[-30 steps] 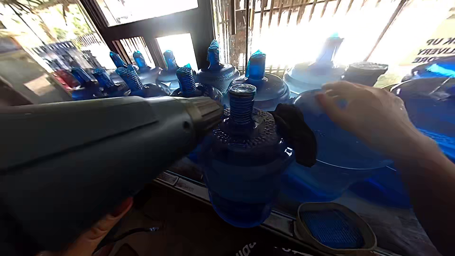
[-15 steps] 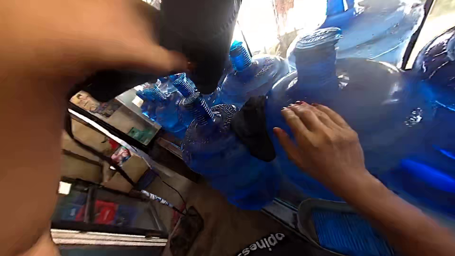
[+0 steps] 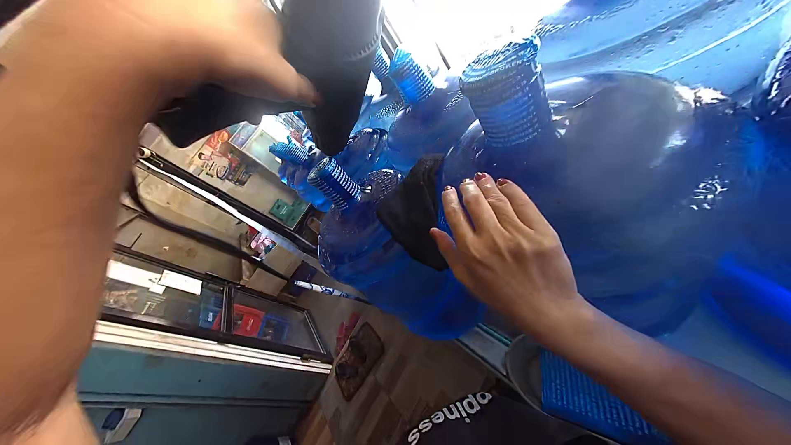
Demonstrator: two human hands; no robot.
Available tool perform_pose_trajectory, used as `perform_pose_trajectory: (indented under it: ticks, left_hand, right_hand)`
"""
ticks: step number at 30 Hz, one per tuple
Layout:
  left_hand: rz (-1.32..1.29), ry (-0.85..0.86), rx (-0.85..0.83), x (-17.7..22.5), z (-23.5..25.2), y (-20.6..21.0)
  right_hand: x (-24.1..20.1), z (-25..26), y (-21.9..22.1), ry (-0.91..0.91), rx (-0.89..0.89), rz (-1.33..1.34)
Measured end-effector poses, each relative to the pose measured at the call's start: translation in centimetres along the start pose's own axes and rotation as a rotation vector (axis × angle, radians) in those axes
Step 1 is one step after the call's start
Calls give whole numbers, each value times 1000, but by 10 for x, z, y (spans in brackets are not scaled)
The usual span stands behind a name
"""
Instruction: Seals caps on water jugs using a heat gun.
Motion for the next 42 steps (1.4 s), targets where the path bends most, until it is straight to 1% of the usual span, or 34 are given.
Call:
perform_pose_trajectory:
  ticks: [2,3,4,5,6,7,8,10,11,12,13,14,16,17,19,20,22,24,26,27,29,30,32,33,34,35,36,37,39,42]
  left_hand:
    - [-48,200,124,-18,-7,-5]
    - [-62,256,116,-28,-10,-5]
    - [-32,275,5,-39,-9,-5]
    - [11,273,-157,-40,-10,-9]
    - [11,257,-253,-35,-13,-13]
    - [-4,268,-253,-30,-16,-15]
    - [-27,311,-175,-27,-18,-15]
    - [-83,395,149,-31,-22,-11]
    - [-93,416,268,-40,-22,-5]
    - [-90,435,333,-46,-25,-1]
    - [-73,418,378,-55,-30,4]
    - [-34,389,374,-60,-38,7]
    - [15,298,146,-58,-62,11]
    - [-9,264,127,-69,-73,20]
    - [-101,192,195,-99,-98,45]
    - [-153,158,205,-106,-112,52]
    - [-297,142,195,-106,-137,54]
    - [-597,177,240,-122,-151,65]
    - [-932,197,270,-155,-156,92]
    - [-1066,178,288,-172,-155,110]
    - [-1266,112,382,-202,-150,147]
    - [-1316,181,463,-217,-144,168]
    - [-1420,376,604,-242,-120,217]
    - [-1447,450,658,-249,-107,237]
    - [-1455,459,771,-246,-98,247]
    - [-1435,436,901,-238,-92,247]
    - [-1451,448,965,-228,-83,246]
    - [-1487,496,972,-217,-71,246]
    - [-1572,607,920,-201,-43,250]
    - [-1641,631,834,-185,-1,263]
  right_hand:
    - [0,0,0,-4,8,-1]
    - [0,-1,-1,-3,8,4]
    - [0,-1,-1,-2,6,10]
    - [0,0,-1,-1,0,17]
    - [0,0,-1,-2,-5,27]
    - [1,-1,-1,-3,-8,37]
    - [2,-1,-1,-6,-10,49]
    - [3,-1,-2,-15,-14,68]
    - [3,-1,-2,-19,-15,76]
    - [3,-1,-3,-24,-16,80]
    - [3,0,-3,-29,-15,79]
    - [3,0,-3,-35,-15,77]
    - [4,0,-3,-40,-26,77]
    - [4,0,-3,-42,-35,76]
    - [4,0,-3,-44,-45,67]
    - [3,0,-3,-44,-52,59]
    - [3,0,-3,-41,-54,35]
    - [2,-1,-3,-45,-51,6]
    - [1,0,-4,-54,-53,-30]
    - [0,1,-5,-57,-54,-46]
    - [-2,9,-7,-46,-76,-80]
    - [-4,17,-8,-39,-99,-88]
    - [-4,42,-4,-13,-190,-65]
    - [-4,58,2,9,-249,-45]
    - [-3,76,12,34,-306,-34]
    - [0,96,24,75,-364,-28]
    - [5,117,40,141,-430,-27]
    - [14,136,58,220,-489,-24]
    - [43,167,98,402,-571,-8]
    - [82,187,143,685,-620,67]
Point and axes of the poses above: each hand's wrist, its own z-axis towards the middle knuckle, its own y-axis out of the palm, x = y × z, the point moved 7 cm from there along z, towards the middle knuckle, and after that the axes turned 3 degrees about z, right-handed, at the moved point
